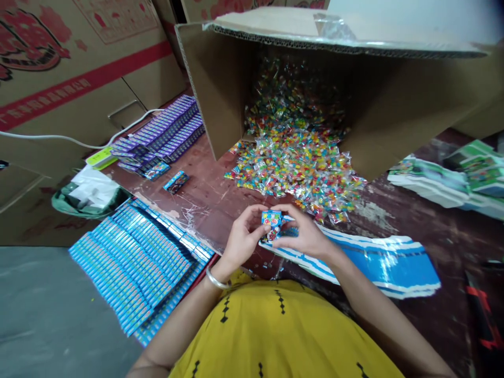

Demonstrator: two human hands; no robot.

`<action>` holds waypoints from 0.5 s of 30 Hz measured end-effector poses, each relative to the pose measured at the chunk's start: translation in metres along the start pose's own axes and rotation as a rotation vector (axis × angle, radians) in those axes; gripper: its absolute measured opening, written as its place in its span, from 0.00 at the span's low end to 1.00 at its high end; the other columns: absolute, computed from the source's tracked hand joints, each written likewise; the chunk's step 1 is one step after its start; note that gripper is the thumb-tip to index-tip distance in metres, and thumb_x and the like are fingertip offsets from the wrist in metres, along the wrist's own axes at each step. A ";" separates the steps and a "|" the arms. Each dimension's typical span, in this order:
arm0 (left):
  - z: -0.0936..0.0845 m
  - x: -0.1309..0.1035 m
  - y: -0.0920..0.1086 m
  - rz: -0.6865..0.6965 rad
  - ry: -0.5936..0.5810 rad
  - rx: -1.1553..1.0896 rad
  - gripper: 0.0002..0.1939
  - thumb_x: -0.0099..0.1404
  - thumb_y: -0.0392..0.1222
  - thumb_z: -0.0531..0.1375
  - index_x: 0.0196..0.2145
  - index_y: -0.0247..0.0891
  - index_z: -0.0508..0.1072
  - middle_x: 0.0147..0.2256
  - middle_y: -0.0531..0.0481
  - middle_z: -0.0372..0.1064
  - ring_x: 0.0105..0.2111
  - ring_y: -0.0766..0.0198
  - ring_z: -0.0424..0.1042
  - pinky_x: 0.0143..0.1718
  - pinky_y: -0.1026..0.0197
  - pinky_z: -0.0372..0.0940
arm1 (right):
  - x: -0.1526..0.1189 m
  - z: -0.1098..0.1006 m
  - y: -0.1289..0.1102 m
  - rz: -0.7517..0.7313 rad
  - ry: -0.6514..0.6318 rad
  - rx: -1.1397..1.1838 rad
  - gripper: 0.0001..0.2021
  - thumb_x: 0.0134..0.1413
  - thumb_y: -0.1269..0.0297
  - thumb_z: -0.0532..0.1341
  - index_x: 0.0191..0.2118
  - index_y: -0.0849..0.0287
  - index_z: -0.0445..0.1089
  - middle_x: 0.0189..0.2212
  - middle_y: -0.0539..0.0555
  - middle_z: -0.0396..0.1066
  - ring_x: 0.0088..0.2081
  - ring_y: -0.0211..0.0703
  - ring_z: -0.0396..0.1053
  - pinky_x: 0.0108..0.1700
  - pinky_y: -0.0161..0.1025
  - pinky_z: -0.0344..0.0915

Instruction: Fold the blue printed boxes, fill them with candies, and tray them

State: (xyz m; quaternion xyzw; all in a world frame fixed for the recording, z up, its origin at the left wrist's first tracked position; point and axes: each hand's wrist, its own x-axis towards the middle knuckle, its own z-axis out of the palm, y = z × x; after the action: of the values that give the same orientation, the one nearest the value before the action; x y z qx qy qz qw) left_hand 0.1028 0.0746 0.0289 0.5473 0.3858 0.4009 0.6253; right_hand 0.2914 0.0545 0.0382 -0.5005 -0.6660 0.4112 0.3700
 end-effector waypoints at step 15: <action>-0.102 0.028 0.002 0.093 0.492 1.019 0.10 0.63 0.46 0.61 0.38 0.38 0.72 0.39 0.43 0.69 0.39 0.56 0.69 0.41 0.56 0.63 | 0.006 0.023 0.025 -0.073 0.055 -0.459 0.47 0.51 0.56 0.66 0.70 0.47 0.37 0.66 0.61 0.52 0.64 0.61 0.55 0.60 0.60 0.62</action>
State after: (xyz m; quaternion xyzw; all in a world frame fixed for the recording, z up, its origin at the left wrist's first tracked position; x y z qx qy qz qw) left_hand 0.0191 0.1387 0.0190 0.6868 0.6403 0.3069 0.1553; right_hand 0.2783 0.0599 0.0071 -0.5580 -0.7495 0.2216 0.2790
